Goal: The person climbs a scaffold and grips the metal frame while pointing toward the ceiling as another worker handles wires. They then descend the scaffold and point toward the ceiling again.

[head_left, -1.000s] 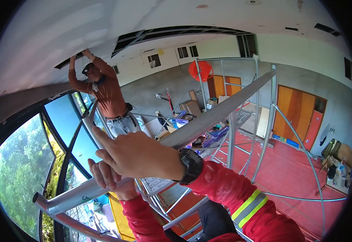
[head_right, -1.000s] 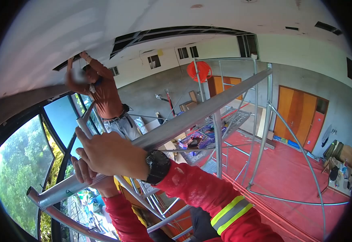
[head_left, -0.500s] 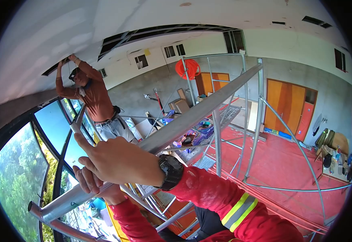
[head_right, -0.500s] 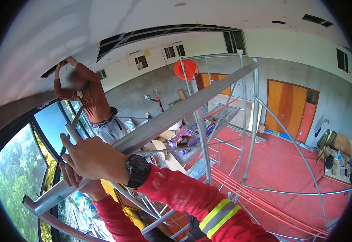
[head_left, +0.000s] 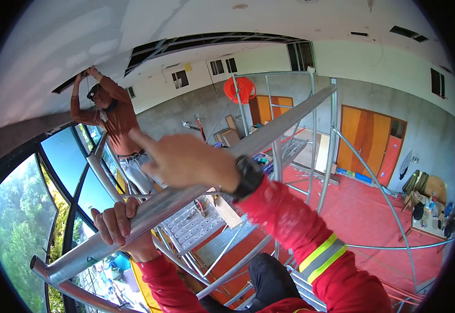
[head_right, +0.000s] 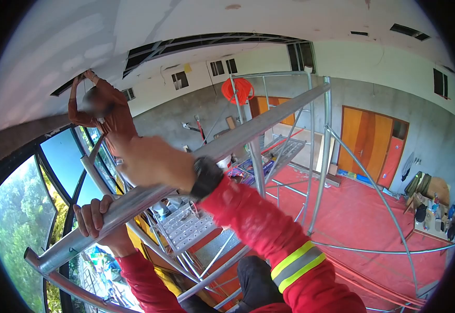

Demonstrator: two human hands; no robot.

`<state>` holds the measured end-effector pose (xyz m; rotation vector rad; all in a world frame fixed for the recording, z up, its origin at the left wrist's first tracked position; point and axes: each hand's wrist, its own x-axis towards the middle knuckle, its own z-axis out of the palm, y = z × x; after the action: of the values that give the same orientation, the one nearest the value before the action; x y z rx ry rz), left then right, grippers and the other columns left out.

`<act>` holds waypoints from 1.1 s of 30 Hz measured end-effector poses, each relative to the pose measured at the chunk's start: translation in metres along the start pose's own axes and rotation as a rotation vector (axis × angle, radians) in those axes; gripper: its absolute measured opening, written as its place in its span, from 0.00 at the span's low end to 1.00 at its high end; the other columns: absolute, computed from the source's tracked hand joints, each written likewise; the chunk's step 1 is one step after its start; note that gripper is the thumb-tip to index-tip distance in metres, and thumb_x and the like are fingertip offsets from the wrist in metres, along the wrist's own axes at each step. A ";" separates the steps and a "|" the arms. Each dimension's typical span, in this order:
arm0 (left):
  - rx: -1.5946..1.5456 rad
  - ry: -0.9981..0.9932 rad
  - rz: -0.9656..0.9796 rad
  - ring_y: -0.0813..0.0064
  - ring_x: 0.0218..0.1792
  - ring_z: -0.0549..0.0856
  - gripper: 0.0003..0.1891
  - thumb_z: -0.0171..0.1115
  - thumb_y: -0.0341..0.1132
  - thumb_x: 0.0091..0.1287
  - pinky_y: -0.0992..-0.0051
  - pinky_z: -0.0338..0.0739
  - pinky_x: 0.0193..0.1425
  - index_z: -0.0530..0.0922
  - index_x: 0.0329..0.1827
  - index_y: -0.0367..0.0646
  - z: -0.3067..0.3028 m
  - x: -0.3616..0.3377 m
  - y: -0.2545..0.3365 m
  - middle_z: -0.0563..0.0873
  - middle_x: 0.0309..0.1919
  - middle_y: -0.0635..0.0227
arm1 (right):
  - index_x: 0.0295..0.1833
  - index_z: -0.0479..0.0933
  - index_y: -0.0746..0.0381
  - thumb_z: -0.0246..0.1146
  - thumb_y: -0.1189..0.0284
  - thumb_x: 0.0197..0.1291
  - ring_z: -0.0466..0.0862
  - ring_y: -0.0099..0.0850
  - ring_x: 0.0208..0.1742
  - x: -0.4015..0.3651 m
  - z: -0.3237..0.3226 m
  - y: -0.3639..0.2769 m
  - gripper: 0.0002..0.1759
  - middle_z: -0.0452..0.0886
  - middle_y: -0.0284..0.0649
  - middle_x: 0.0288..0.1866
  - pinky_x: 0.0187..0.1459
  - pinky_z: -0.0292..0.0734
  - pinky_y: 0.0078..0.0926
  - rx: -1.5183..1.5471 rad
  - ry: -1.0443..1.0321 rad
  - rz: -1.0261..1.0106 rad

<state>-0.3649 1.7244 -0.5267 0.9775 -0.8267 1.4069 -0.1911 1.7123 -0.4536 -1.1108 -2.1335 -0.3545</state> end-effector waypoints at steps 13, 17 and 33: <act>-0.043 -0.050 0.020 0.81 0.19 0.73 0.35 0.18 0.42 0.78 0.74 0.67 0.42 0.66 0.10 0.55 -0.009 -0.003 -0.002 0.74 0.12 0.76 | 0.68 0.61 0.64 0.55 0.68 0.56 0.84 0.48 0.43 0.038 -0.050 0.222 0.33 0.83 0.52 0.41 0.42 0.79 0.47 -0.660 -0.042 0.610; -0.054 -0.060 0.031 0.81 0.19 0.73 0.35 0.17 0.42 0.78 0.74 0.67 0.43 0.68 0.11 0.55 -0.014 -0.004 -0.003 0.75 0.12 0.76 | 0.67 0.62 0.66 0.56 0.71 0.52 0.84 0.48 0.43 0.046 -0.047 0.194 0.34 0.83 0.52 0.40 0.41 0.79 0.46 -0.637 -0.030 0.480; -0.102 -0.201 0.058 0.77 0.24 0.78 0.38 0.12 0.43 0.77 0.71 0.67 0.46 0.73 0.16 0.51 -0.037 -0.002 -0.002 0.79 0.18 0.71 | 0.73 0.52 0.71 0.59 0.74 0.49 0.85 0.45 0.28 0.116 0.010 0.133 0.44 0.83 0.49 0.29 0.29 0.78 0.41 -0.545 0.221 0.068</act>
<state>-0.3664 1.7569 -0.5437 1.0336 -1.0730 1.3160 -0.1347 1.8671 -0.3901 -1.3617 -1.8423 -1.0204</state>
